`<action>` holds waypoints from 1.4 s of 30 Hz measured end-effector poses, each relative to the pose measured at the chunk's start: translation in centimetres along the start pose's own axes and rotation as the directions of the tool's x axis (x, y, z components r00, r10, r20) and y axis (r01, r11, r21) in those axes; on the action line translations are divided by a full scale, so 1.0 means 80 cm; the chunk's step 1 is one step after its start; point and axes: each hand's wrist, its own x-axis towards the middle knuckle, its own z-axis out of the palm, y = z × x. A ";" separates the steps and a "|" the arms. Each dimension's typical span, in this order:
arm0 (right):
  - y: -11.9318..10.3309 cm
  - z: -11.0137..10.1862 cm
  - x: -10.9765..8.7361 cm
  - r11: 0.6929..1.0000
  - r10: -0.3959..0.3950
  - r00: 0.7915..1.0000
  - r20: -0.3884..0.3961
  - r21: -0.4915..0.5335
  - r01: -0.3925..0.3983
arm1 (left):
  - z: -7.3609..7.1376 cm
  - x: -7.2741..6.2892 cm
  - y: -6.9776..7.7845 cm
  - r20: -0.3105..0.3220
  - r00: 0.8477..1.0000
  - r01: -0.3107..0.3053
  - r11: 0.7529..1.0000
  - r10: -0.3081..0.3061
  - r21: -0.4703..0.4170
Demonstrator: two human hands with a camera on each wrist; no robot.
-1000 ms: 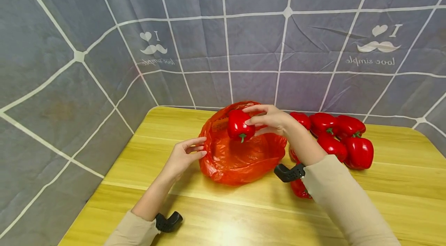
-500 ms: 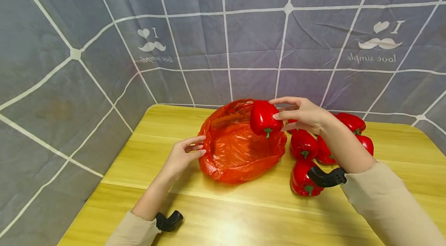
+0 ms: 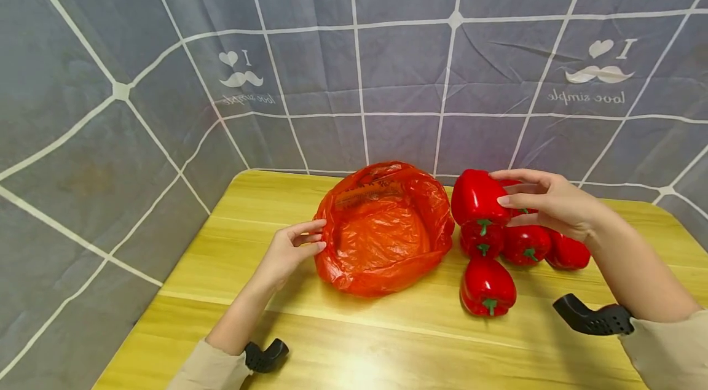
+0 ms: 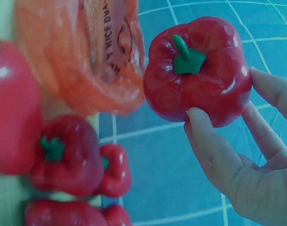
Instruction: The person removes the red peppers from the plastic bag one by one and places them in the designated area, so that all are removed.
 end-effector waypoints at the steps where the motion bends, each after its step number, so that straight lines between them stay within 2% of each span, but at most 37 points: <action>1: 0.004 -0.004 -0.004 1.000 -0.006 1.000 0.009 0.013 0.006 | 0.000 0.000 0.000 0.001 1.000 0.001 1.000 -0.001 0.000; 5: 0.019 -0.021 -0.022 0.997 -0.060 0.997 0.047 0.051 0.058 | 0.001 0.004 0.001 0.009 1.000 0.000 1.000 0.000 -0.003; 9: 0.028 -0.039 -0.041 0.990 -0.129 0.991 0.041 0.056 0.127 | 0.002 0.011 0.006 0.021 0.999 -0.030 0.999 0.030 -0.016; 15: 0.047 -0.060 -0.070 0.987 -0.152 0.987 0.044 0.060 0.149 | 0.001 0.014 0.009 0.025 0.999 -0.030 0.999 0.030 -0.021; 22: 0.076 -0.077 -0.096 0.980 -0.172 0.971 0.165 0.128 0.152 | 0.000 0.008 0.006 0.016 1.000 -0.005 1.000 0.005 -0.022; 25: 0.091 -0.077 -0.105 0.980 -0.159 0.967 0.201 0.151 0.130 | -0.001 0.004 0.002 0.015 1.000 -0.012 1.000 0.012 -0.022; 32: 0.135 -0.069 -0.127 0.982 -0.050 0.957 0.287 0.191 -0.006 | -0.001 -0.012 -0.008 0.024 0.999 0.021 1.000 -0.021 -0.012; 37: 0.152 -0.071 -0.129 0.974 -0.026 0.950 0.310 0.221 -0.045 | -0.002 -0.008 -0.004 0.031 0.999 -0.017 1.000 0.018 -0.022; 42: 0.160 -0.068 -0.124 0.961 0.017 0.935 0.353 0.253 -0.112 | -0.001 -0.002 0.000 0.032 0.999 -0.014 1.000 0.015 -0.024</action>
